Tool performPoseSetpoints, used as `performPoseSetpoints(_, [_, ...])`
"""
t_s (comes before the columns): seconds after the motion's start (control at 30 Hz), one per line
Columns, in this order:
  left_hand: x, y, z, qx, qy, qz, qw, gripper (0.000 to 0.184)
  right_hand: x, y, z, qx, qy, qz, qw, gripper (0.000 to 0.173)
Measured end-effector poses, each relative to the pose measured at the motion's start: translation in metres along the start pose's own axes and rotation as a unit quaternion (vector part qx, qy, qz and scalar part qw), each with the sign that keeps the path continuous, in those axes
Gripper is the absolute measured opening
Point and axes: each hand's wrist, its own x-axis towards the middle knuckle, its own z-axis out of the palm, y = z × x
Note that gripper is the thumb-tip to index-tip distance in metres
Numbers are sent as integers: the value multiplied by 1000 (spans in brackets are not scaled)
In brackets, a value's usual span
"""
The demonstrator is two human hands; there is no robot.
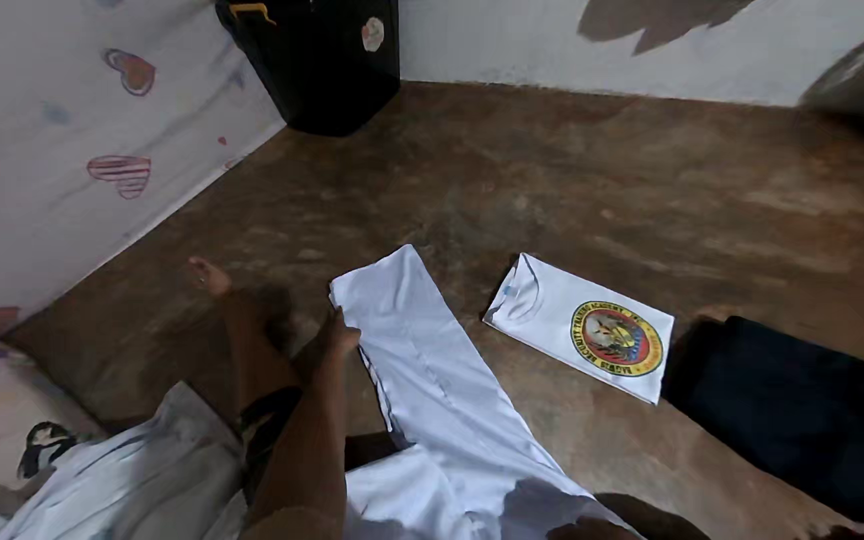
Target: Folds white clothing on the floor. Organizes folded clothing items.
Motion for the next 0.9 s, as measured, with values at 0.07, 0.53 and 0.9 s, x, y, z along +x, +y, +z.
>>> performPoseSetpoints(0.07, [-13,0,2,29,32,-6,999,86,70,130,72,-4,110,-150,983,28])
performPoseSetpoints(0.53, [-203,-11,1,212,-430,243,843,50,182,285,170,-22,182,-173,968,51])
performPoseSetpoints(0.9, [-242,-6,-10,296,-379,194,855,38,159,279,174,-57,268,-198,941,32])
